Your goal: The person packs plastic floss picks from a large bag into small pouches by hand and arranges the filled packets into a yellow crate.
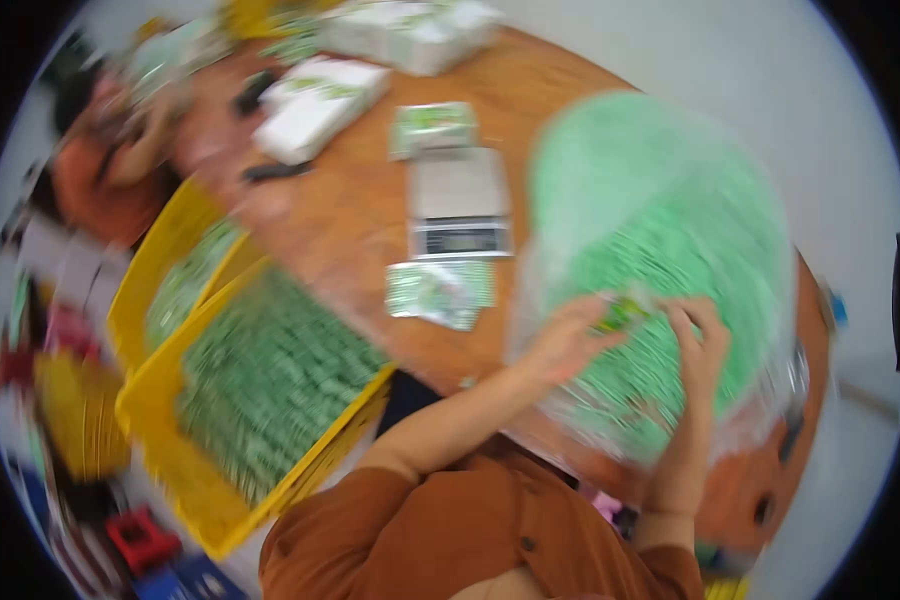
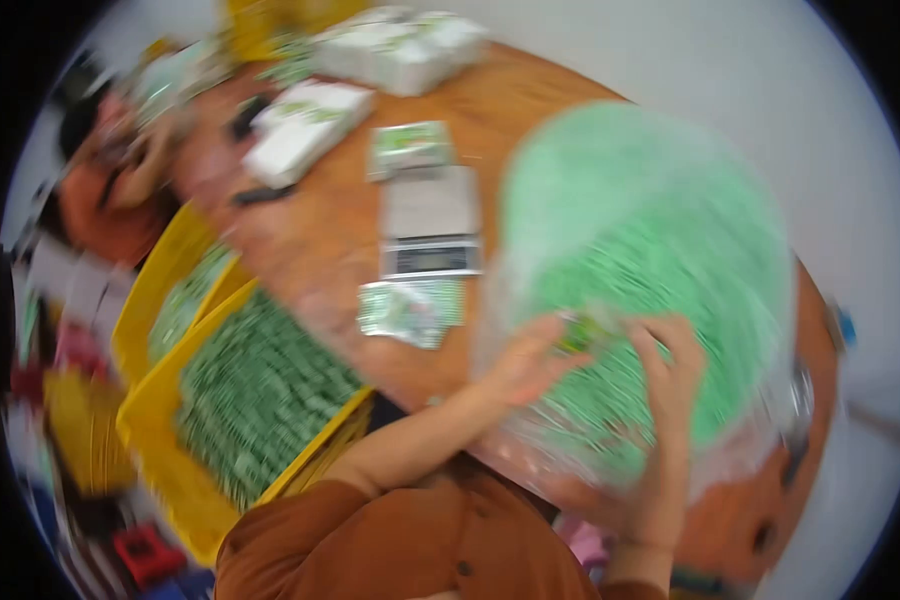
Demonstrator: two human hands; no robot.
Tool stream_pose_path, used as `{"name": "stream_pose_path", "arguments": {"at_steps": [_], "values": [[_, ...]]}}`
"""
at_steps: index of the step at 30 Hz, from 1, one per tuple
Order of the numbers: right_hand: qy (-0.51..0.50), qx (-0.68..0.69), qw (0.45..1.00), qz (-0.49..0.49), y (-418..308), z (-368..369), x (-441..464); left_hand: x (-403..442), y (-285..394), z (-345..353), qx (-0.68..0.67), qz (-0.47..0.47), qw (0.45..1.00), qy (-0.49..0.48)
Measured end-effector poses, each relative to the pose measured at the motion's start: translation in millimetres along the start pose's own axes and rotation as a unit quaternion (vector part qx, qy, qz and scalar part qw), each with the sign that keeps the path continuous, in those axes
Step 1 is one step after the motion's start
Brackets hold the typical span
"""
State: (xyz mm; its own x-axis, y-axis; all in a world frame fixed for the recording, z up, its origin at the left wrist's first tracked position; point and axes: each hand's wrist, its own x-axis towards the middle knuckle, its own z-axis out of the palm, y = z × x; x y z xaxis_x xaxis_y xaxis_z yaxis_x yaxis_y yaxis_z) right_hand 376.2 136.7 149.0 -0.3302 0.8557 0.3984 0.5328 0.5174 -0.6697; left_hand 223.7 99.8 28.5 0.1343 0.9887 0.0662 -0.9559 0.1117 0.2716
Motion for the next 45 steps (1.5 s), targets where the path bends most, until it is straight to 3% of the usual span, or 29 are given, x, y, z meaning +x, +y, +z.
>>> {"name": "stream_pose_path", "arguments": {"at_steps": [1,3,4,6,8,10,12,13,14,15,16,18,20,21,22,23,24,25,27,28,30,34,36,38,39,40,42,43,45], "values": [[-0.016,-0.039,0.993,-0.109,-10.9,2.7,6.1,2.3,-2.4,-4.2,-0.011,0.017,1.0,-0.02],[-0.07,-0.106,0.971,-0.202,-30.1,15.1,16.2,2.0,4.8,-0.2,-0.008,0.014,1.0,-0.025],[-0.078,-0.089,0.968,-0.222,-40.1,17.9,19.5,-2.4,15.5,2.0,0.002,0.039,0.999,-0.019],[-0.116,-0.053,0.984,-0.122,-52.1,14.3,24.0,-6.2,26.4,10.4,-0.024,0.012,0.998,-0.065],[-0.134,-0.083,0.977,-0.14,-58.1,20.3,28.1,-11.6,39.2,15.4,-0.03,0.025,0.997,-0.071],[-0.133,-0.14,0.942,-0.274,-62.4,31.4,33.2,-15.4,59.6,23.0,-0.049,0.046,0.995,-0.068],[-0.122,-0.197,0.9,-0.369,-82.9,27.2,39.2,-29.7,104.0,31.1,0.325,0.124,0.929,-0.124],[-0.091,-0.249,0.857,-0.442,-90.8,24.9,35.3,-50.9,120.5,46.1,0.308,0.137,0.938,-0.082],[-0.071,-0.268,0.815,-0.509,-86.5,27.8,33.7,-70.4,142.9,69.4,0.572,0.306,0.758,-0.07],[-0.113,-0.199,0.798,-0.558,-99.0,42.6,29.4,-90.1,155.3,78.4,0.775,0.412,0.475,-0.059],[-0.145,-0.133,0.775,-0.6,-116.4,58.0,22.3,-108.7,153.0,73.2,0.78,0.402,0.478,-0.041],[-0.246,-0.053,0.765,-0.592,-137.7,86.9,7.2,-139.1,152.0,63.2,0.858,0.17,0.482,-0.052],[-0.228,0.005,0.781,-0.582,-124.8,101.3,-6.6,-199.0,182.2,34.9,0.851,0.227,0.464,0.09],[-0.188,0.047,0.85,-0.49,-103.6,102.5,-14.4,-238.1,202.9,38.4,0.865,0.185,0.401,0.239],[-0.147,0.086,0.906,-0.387,-87.1,101.4,-17.5,-285.5,222.9,-0.9,0.814,0.241,0.426,0.314],[-0.183,0.035,0.905,-0.381,-77.9,99.4,-13.7,-323.1,244.0,15.8,0.827,0.196,0.322,0.418],[-0.189,0.036,0.907,-0.374,-73.4,103.5,-17.4,-369.2,258.8,-14.1,0.812,0.27,0.214,0.471],[-0.261,0.034,0.894,-0.363,-68.7,109.3,-24.3,-398.9,261.7,-21.9,0.739,0.26,0.248,0.569],[-0.339,0.041,0.872,-0.352,-77.7,126.1,-34.9,-484.1,251.0,-99.6,0.653,0.079,0.385,0.648],[-0.339,0.044,0.872,-0.35,-78.9,128.8,-36.2,-497.0,247.3,-100.1,0.654,0.077,0.383,0.648],[-0.334,0.037,0.876,-0.347,-79.0,132.2,-38.6,-497.8,242.0,-85.2,0.527,-0.078,0.549,0.644],[-0.297,0.037,0.907,-0.296,-64.8,113.7,-30.4,-496.1,258.6,-87.8,0.437,-0.006,0.503,0.746],[-0.292,0.039,0.905,-0.306,-57.9,113.7,-28.3,-510.6,246.9,-108.0,0.476,-0.098,0.516,0.705],[-0.287,0.02,0.895,-0.341,-52.6,99.7,-27.5,-507.4,232.6,-110.3,0.505,-0.17,0.573,0.623],[-0.22,-0.017,0.929,-0.296,-38.0,81.0,-29.7,-502.2,225.7,-108.1,0.539,-0.191,0.555,0.604],[-0.147,-0.059,0.954,-0.253,-24.2,56.7,-32.2,-512.7,221.1,-117.7,0.479,-0.184,0.603,0.611],[0.063,0.036,0.997,-0.002,-0.8,13.8,-29.4,-503.2,231.7,-106.0,0.506,-0.26,0.583,0.58],[0.194,0.127,0.97,0.077,18.8,-1.3,-29.3,-483.6,239.3,-101.3,0.553,-0.282,0.506,0.598],[0.077,-0.173,0.978,0.089,48.5,-21.9,-37.0,-448.0,253.1,-88.4,0.614,-0.331,0.342,0.63]]}}
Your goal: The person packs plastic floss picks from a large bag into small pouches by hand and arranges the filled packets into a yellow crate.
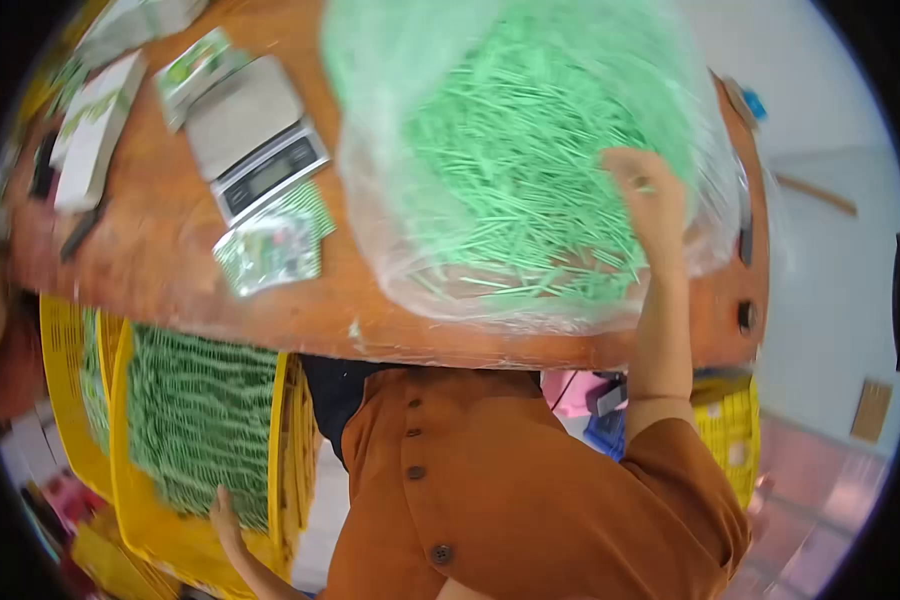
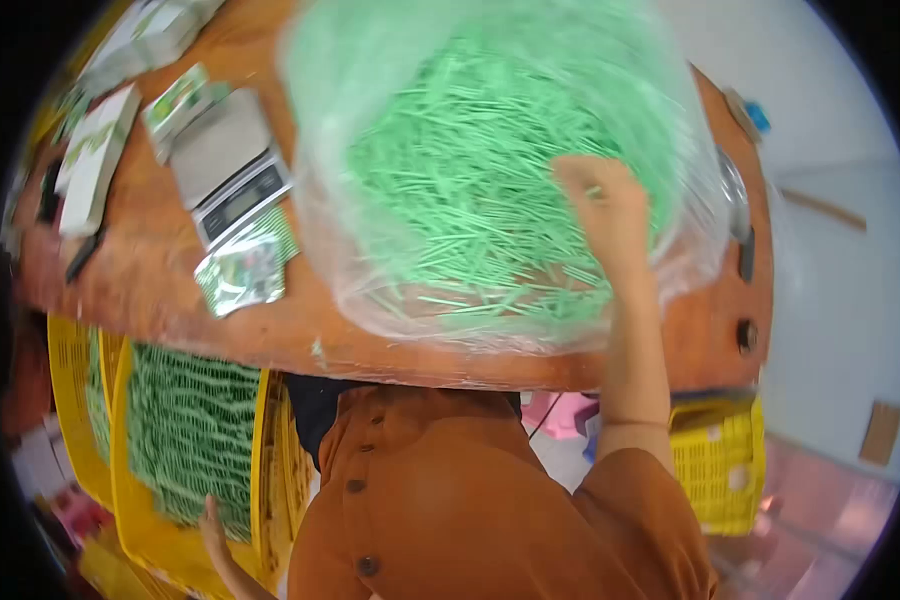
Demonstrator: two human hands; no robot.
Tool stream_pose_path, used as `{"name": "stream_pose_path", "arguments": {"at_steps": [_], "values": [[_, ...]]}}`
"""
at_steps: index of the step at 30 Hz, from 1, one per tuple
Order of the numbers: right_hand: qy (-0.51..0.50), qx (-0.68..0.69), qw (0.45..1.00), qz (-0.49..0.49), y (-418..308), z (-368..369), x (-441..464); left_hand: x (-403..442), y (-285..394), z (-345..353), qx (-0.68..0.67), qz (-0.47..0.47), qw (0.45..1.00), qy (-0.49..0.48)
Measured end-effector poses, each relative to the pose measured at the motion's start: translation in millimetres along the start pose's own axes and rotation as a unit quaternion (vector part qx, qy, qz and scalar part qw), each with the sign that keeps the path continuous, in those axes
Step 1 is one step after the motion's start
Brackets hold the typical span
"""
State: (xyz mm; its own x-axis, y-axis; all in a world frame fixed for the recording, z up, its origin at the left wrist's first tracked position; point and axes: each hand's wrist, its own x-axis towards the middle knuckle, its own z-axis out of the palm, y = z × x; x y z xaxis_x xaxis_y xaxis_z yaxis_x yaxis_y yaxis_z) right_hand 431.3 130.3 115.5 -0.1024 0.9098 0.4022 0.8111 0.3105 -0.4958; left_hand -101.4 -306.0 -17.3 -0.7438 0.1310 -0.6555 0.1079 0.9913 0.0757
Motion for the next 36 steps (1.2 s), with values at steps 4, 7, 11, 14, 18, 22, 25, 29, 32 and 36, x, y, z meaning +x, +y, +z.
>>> {"name": "stream_pose_path", "arguments": {"at_steps": [4,7,11,14,18,22,25,29,32,36], "values": [[-0.172,-0.105,0.956,-0.213,7.5,14.2,-19.1,-66.4,121.1,-6.7,-0.137,0.271,0.905,0.298],[-0.153,-0.119,0.945,-0.265,0.5,44.6,-13.2,-112.9,227.5,69.8,-0.268,0.542,0.783,0.145],[-0.157,-0.18,0.931,-0.276,-6.2,82.3,-19.0,-167.1,310.4,132.9,-0.215,0.719,0.658,0.067],[-0.148,-0.19,0.941,-0.239,4.1,87.1,-18.4,-169.7,321.7,151.3,-0.233,0.705,0.665,0.078],[-0.215,-0.097,0.961,-0.145,15.5,31.0,15.1,-160.5,315.9,153.4,-0.239,0.716,0.651,0.083],[-0.26,-0.138,0.942,-0.159,37.5,28.3,-3.5,-160.6,316.7,154.4,-0.253,0.723,0.635,0.101],[-0.269,-0.066,0.953,-0.12,23.7,16.1,1.4,-159.9,311.8,156.8,-0.279,0.703,0.647,0.102],[-0.261,-0.108,0.94,-0.189,21.8,31.2,-7.3,-155.5,311.0,155.1,-0.269,0.736,0.609,0.123],[-0.211,-0.164,0.929,-0.257,31.1,44.8,-11.7,-157.2,314.0,155.9,-0.281,0.735,0.604,0.128],[-0.178,-0.199,0.916,-0.3,33.6,51.9,-18.1,-155.8,313.0,156.5,-0.288,0.731,0.605,0.132]]}}
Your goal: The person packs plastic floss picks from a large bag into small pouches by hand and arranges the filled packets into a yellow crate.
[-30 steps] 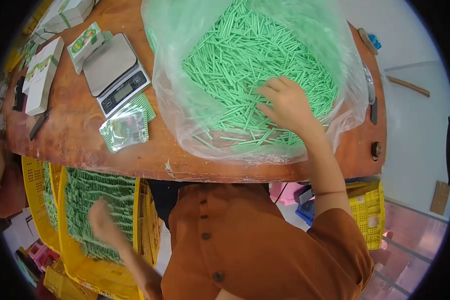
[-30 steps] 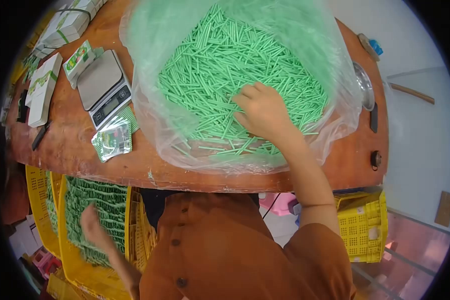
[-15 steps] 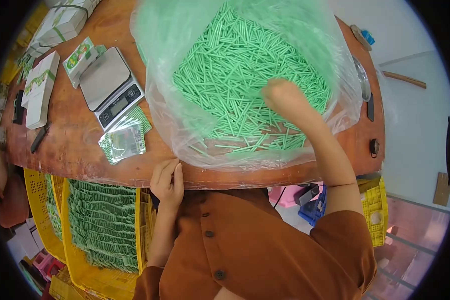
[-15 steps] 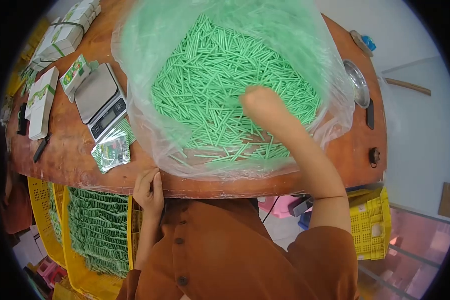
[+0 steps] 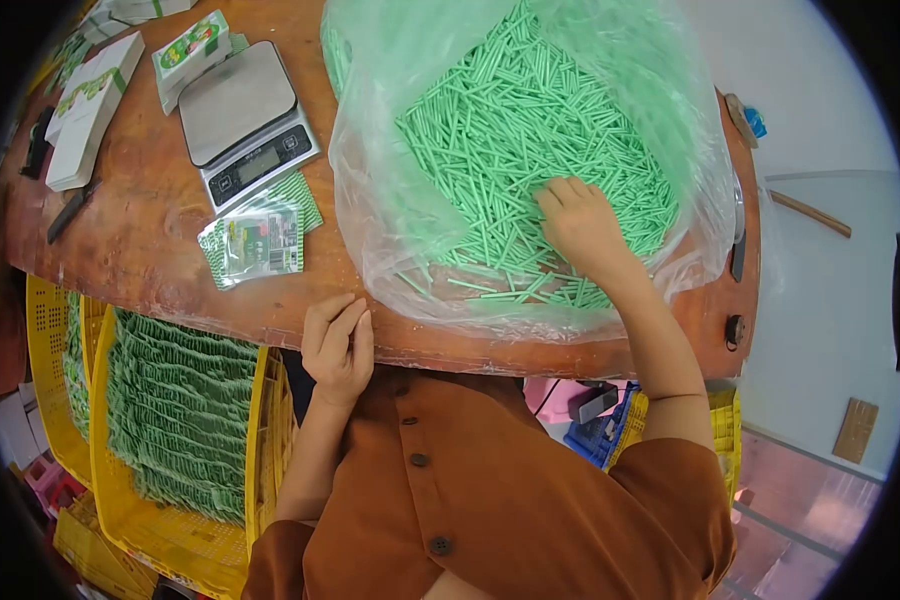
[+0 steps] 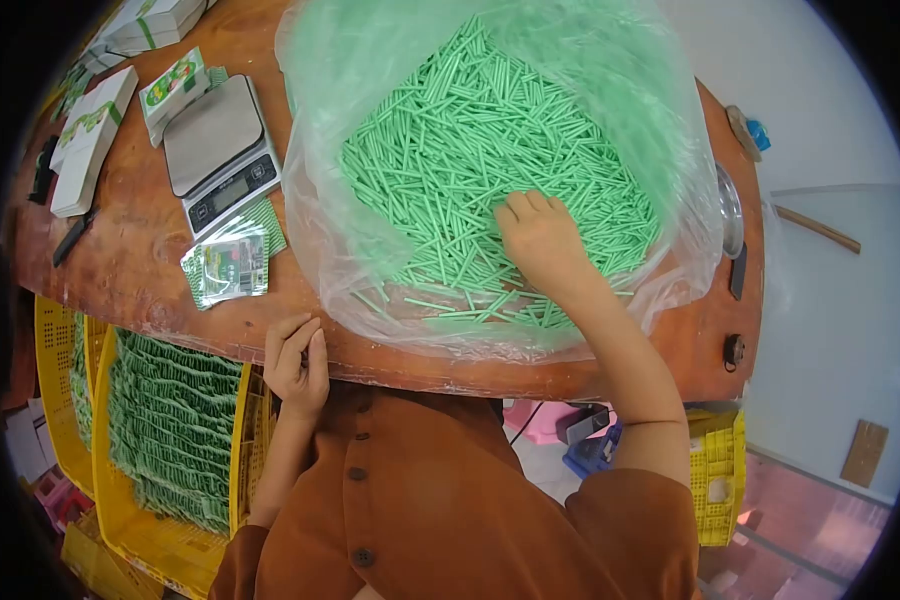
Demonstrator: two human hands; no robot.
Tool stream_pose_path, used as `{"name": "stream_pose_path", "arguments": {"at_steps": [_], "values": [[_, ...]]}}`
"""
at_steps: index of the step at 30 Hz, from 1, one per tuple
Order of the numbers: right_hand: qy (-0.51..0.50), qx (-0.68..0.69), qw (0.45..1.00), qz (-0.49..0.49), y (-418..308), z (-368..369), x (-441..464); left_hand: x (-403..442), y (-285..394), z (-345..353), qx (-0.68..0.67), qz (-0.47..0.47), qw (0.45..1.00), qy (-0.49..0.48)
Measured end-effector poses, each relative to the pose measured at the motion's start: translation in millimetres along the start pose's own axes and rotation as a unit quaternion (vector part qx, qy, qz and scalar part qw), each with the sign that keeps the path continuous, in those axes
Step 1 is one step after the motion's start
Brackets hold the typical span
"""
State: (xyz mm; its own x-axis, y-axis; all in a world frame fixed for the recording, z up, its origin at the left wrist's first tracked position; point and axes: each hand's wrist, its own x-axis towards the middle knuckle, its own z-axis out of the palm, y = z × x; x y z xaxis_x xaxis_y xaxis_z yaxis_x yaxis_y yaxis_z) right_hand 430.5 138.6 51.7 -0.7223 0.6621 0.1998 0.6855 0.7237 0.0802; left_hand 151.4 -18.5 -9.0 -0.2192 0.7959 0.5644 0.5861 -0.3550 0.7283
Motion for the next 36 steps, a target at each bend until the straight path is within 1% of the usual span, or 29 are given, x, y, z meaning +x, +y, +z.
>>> {"name": "stream_pose_path", "arguments": {"at_steps": [2,3,5,6,7,8,9,11,12,14,15,17,18,19,21,22,23,24,25,26,27,28,29,30,31,33,34,35,36], "values": [[-0.02,-0.081,0.996,-0.027,-1.6,1.8,5.2,-0.8,-0.3,1.1,-0.001,0.002,1.0,-0.002],[-0.015,-0.083,0.996,-0.021,2.7,4.0,5.8,0.2,-0.3,1.3,-0.002,0.005,1.0,-0.004],[-0.117,-0.058,0.992,-0.002,16.9,8.6,9.9,2.7,2.2,0.3,-0.004,0.011,1.0,-0.008],[-0.106,-0.062,0.992,0.0,24.5,2.3,11.6,4.6,3.5,-1.5,-0.005,0.006,1.0,-0.009],[-0.11,0.039,0.992,0.051,33.7,-6.3,11.5,5.6,6.3,-6.5,-0.005,0.016,1.0,-0.005],[-0.115,0.141,0.978,0.098,40.2,-14.2,13.1,5.8,10.5,-12.6,-0.028,-0.032,0.999,-0.021],[-0.106,0.135,0.981,0.095,44.7,-21.7,19.6,9.4,13.2,-14.5,-0.051,-0.08,0.995,-0.035],[-0.151,0.44,0.871,0.155,45.5,-31.5,27.0,22.4,20.2,-11.8,-0.069,-0.083,0.994,-0.028],[-0.147,0.442,0.872,0.151,43.3,-24.3,26.2,36.7,27.8,-4.4,-0.104,-0.06,0.989,-0.081],[-0.186,0.459,0.842,0.215,39.4,-4.3,32.0,72.8,45.1,10.0,-0.162,-0.02,0.966,-0.2],[-0.183,0.459,0.846,0.2,35.1,-8.2,33.1,92.3,52.3,18.4,-0.186,-0.006,0.945,-0.269],[-0.131,0.466,0.853,0.195,33.2,-17.0,23.9,123.2,53.4,40.5,-0.184,0.037,0.949,-0.252],[-0.117,0.442,0.88,0.129,38.8,-16.4,21.1,143.8,54.7,50.7,-0.13,0.083,0.969,-0.191],[-0.111,0.442,0.881,0.129,35.6,-18.8,21.0,162.0,58.4,62.3,-0.078,0.13,0.98,-0.131],[-0.064,0.368,0.915,0.152,22.7,-24.2,23.7,169.8,67.6,112.3,0.133,0.215,0.946,-0.202],[-0.165,0.398,0.896,0.107,26.3,-26.5,29.8,167.4,67.3,128.5,0.132,0.219,0.946,-0.2],[-0.163,0.393,0.899,0.104,28.0,-36.0,29.0,170.4,67.9,141.3,0.037,0.123,0.942,-0.311],[-0.099,0.373,0.905,0.178,28.7,-49.2,27.9,174.5,70.3,152.5,-0.043,0.005,0.918,-0.395],[-0.033,0.353,0.899,0.255,29.2,-56.3,25.2,174.8,71.8,158.3,-0.145,-0.078,0.923,-0.347],[-0.027,0.353,0.9,0.256,26.8,-54.6,29.3,175.5,82.6,159.1,-0.275,-0.136,0.92,-0.244],[0.135,0.503,0.817,0.249,16.7,-48.1,34.4,176.6,98.6,163.6,-0.439,-0.224,0.844,-0.212],[0.287,0.623,0.691,0.228,9.8,-43.1,35.1,177.2,112.5,169.3,-0.587,-0.312,0.726,-0.175],[0.283,0.626,0.69,0.229,7.7,-40.0,33.9,177.8,117.1,175.9,-0.651,-0.357,0.648,-0.172],[0.315,0.631,0.647,0.288,4.7,-35.2,36.4,179.7,114.3,174.2,-0.644,-0.354,0.647,-0.204],[0.338,0.639,0.599,0.343,-0.4,-28.0,42.7,179.0,104.6,164.8,-0.611,-0.327,0.681,-0.235],[0.18,0.498,0.819,0.222,20.6,-45.8,24.6,175.2,82.5,102.2,-0.376,-0.127,0.88,-0.261],[0.094,0.433,0.872,0.21,19.8,-49.7,24.1,162.7,56.0,55.1,-0.196,0.012,0.955,-0.221],[0.038,0.24,0.958,0.154,31.1,-30.1,14.6,151.1,29.4,8.4,0.009,0.123,0.983,-0.133],[-0.004,0.022,0.995,0.093,37.3,-14.1,11.5,130.6,3.1,-35.7,0.122,0.129,0.975,-0.135]]}}
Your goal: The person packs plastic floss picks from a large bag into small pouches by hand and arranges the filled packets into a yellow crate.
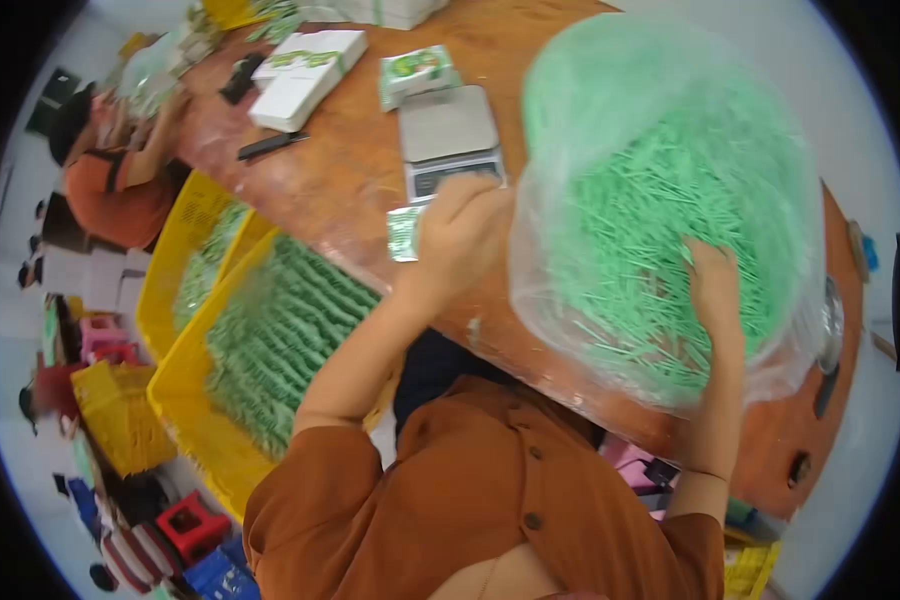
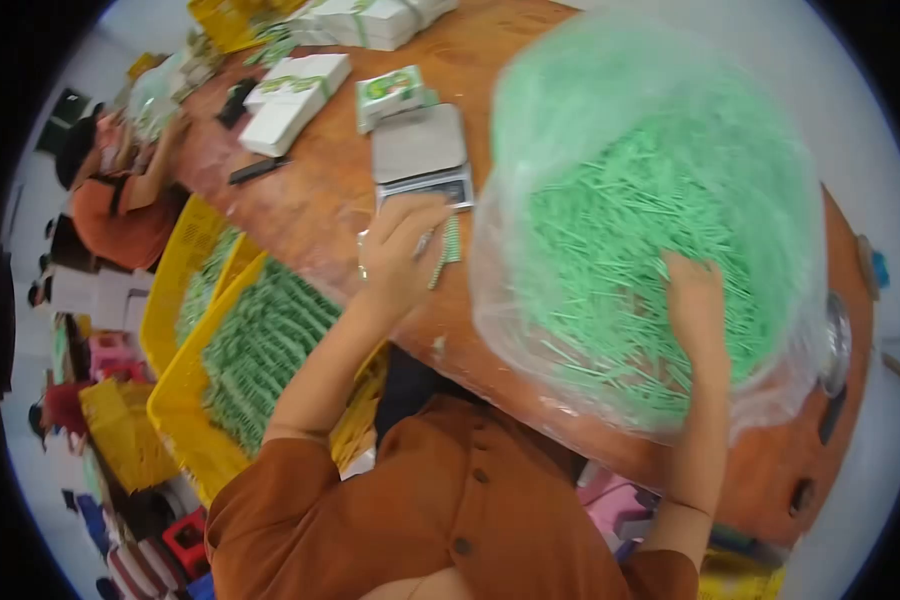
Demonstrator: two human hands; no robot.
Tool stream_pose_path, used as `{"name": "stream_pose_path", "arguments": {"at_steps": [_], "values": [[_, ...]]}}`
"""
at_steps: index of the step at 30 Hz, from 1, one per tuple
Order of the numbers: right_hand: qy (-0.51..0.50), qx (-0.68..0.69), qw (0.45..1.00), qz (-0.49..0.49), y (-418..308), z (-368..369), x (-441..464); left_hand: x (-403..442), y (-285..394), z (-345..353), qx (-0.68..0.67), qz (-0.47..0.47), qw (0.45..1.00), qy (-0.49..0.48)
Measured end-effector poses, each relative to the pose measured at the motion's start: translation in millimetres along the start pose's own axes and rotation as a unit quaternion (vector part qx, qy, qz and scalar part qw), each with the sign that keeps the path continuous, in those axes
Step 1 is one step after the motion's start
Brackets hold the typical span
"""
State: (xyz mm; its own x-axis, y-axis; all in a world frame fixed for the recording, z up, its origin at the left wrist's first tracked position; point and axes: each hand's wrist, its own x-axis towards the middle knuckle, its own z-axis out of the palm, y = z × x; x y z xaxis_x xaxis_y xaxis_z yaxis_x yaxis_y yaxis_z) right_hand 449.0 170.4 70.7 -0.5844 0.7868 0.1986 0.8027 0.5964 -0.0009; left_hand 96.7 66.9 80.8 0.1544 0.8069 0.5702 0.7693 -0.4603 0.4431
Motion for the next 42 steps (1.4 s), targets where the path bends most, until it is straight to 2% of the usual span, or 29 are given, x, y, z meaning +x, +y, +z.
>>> {"name": "stream_pose_path", "arguments": {"at_steps": [1,2,3,5,7,8,10,12,14,15,17,18,20,21,22,23,24,25,27,29,30,32,33,35,36,37,39,40,42], "values": [[0.005,0.015,1.0,-0.006,-8.8,4.9,3.9,-29.1,-18.4,-19.6,0.102,0.003,0.995,-0.015],[0.05,0.047,0.998,-0.005,-13.8,3.0,5.1,-42.7,-22.7,-30.1,0.107,0.003,0.994,-0.017],[0.091,0.074,0.993,-0.004,-17.0,-0.6,5.0,-55.1,-23.7,-35.6,0.228,0.05,0.97,-0.067],[0.074,0.118,0.99,0.029,-30.9,-6.2,13.5,-71.7,-31.5,-31.0,0.338,0.093,0.929,-0.12],[0.068,0.159,0.982,0.072,-47.2,-10.4,14.4,-72.4,-51.3,-15.8,0.323,0.185,0.923,-0.101],[0.035,0.175,0.977,0.113,-52.0,-14.2,11.7,-78.1,-58.9,-12.4,0.317,0.193,0.924,-0.096],[0.008,0.176,0.97,0.167,-57.2,-21.2,10.0,-92.1,-70.8,-10.3,0.215,0.115,0.96,-0.135],[0.098,0.413,0.882,0.206,-60.0,-18.1,-1.0,-99.7,-73.1,-14.9,0.188,0.127,0.965,-0.131],[0.022,0.496,0.792,0.355,-60.8,-13.0,-4.2,-101.8,-73.6,-12.2,0.119,0.039,0.979,-0.159],[0.01,0.555,0.749,0.363,-58.3,-4.6,-7.6,-89.6,-61.5,-15.1,0.124,0.062,0.987,-0.078],[0.001,0.628,0.734,0.259,-52.5,1.5,-10.7,-95.1,-72.8,-7.4,0.125,0.04,0.989,-0.063],[0.009,0.623,0.735,0.267,-50.7,4.5,-12.6,-92.9,-76.7,-3.2,0.123,0.036,0.99,-0.058],[0.045,0.51,0.838,0.187,-49.5,11.4,-11.9,-75.4,-61.3,2.6,0.048,0.005,0.999,-0.012],[0.04,0.512,0.838,0.186,-48.2,11.5,-12.5,-63.7,-42.7,5.2,-0.021,-0.038,0.998,0.038],[0.075,0.535,0.814,0.212,-49.0,9.1,-12.2,-41.7,-11.6,18.5,-0.069,0.003,0.996,0.058],[0.106,0.562,0.785,0.239,-52.0,11.5,-13.6,-35.0,8.2,40.5,-0.099,-0.013,0.995,0.0],[0.092,0.569,0.782,0.237,-46.2,15.0,-14.9,-19.3,38.4,60.2,-0.187,-0.009,0.982,0.006],[0.043,0.75,0.628,0.205,-32.6,18.3,-17.1,-7.6,55.4,81.8,-0.275,-0.049,0.956,-0.089],[0.001,0.886,0.43,0.17,-28.7,18.2,-22.5,-7.6,66.2,123.9,-0.329,-0.112,0.929,-0.13],[-0.005,0.76,0.617,0.205,-41.1,9.1,-23.0,-8.6,65.8,134.5,-0.339,-0.109,0.924,-0.137],[-0.005,0.762,0.612,0.21,-45.9,-1.6,-22.3,-11.0,67.0,137.3,-0.346,-0.111,0.922,-0.134],[0.094,0.708,0.685,0.142,-56.7,-20.4,-14.8,-14.2,68.6,140.8,-0.379,-0.151,0.903,-0.136],[0.101,0.713,0.68,0.138,-65.1,-18.0,-12.4,-13.4,68.0,141.0,-0.413,-0.185,0.882,-0.131],[0.007,0.646,0.749,0.143,-77.6,-11.7,-7.4,-23.5,63.1,149.9,-0.4,-0.181,0.891,-0.117],[-0.091,0.668,0.727,0.132,-76.1,0.7,-7.8,-18.4,62.2,149.9,-0.396,-0.182,0.895,-0.096],[-0.083,0.663,0.734,0.119,-66.8,2.6,-7.7,-11.4,60.6,148.5,-0.392,-0.168,0.9,-0.086],[-0.04,0.616,0.783,0.078,-65.8,-2.0,-12.6,-14.8,67.3,138.3,-0.451,-0.237,0.852,-0.119],[0.027,0.679,0.722,0.13,-63.9,-10.3,-14.4,-19.1,68.7,136.3,-0.45,-0.244,0.851,-0.12],[0.042,0.68,0.717,0.149,-54.3,-13.2,-21.4,-12.7,67.5,136.3,-0.498,-0.243,0.827,-0.095]]}}
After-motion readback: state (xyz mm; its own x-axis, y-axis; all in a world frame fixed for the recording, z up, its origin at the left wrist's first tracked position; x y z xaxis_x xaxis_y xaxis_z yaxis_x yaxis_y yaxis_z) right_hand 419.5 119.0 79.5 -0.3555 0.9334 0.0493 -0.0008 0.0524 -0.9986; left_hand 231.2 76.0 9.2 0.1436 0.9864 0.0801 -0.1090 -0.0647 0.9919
